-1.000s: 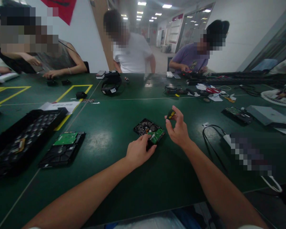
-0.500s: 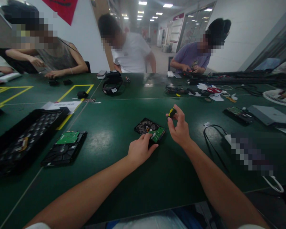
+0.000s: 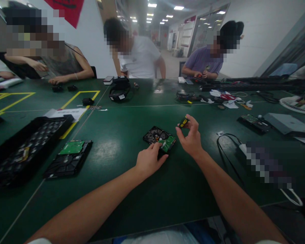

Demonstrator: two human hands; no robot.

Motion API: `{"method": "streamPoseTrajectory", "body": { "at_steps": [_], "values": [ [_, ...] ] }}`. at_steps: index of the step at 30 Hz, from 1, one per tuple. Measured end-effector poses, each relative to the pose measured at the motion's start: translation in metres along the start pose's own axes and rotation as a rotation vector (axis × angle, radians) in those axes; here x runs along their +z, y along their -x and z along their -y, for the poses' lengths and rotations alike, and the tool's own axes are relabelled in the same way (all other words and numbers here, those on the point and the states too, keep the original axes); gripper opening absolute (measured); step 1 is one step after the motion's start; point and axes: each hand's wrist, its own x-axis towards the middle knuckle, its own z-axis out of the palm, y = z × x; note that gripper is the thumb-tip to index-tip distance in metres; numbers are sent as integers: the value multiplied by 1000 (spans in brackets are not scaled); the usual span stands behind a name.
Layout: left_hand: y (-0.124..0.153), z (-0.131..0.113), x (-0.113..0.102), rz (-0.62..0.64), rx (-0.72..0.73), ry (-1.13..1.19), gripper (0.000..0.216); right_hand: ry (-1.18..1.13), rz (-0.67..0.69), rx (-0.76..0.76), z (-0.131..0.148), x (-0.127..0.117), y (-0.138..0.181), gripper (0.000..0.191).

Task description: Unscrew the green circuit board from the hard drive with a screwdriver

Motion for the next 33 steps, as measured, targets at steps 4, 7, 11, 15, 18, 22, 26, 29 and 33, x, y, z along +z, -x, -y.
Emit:
{"method": "streamPoseTrajectory", "body": {
  "at_steps": [4, 7, 11, 15, 18, 22, 26, 29, 33],
  "values": [
    [0, 0, -1, 15, -12, -8, 52, 38, -9, 3, -1, 0, 0, 73],
    [0, -1, -2, 20, -12, -1, 52, 25, 12, -9, 0, -1, 0, 68],
    [0, -2, -2, 25, -25, 2, 52, 15, 3, -4, 0, 0, 0, 67],
    [0, -3, -3, 24, -30, 3, 50, 34, -28, -3, -2, 2, 1, 70],
    [0, -3, -3, 25, -22, 2, 48, 53, -34, -17, -3, 1, 0, 72],
    [0, -3, -2, 21, -23, -5, 47, 40, 15, -59, -1, -2, -1, 67],
    [0, -2, -1, 8, -14, -6, 46, 31, 20, -73, 2, -1, 0, 65],
    [0, -3, -1, 23, -29, -9, 46, 72, -22, -69, 3, 1, 0, 66],
    [0, -3, -2, 22, -27, -10, 46, 88, -27, -68, 4, 1, 0, 66]
  ]
}}
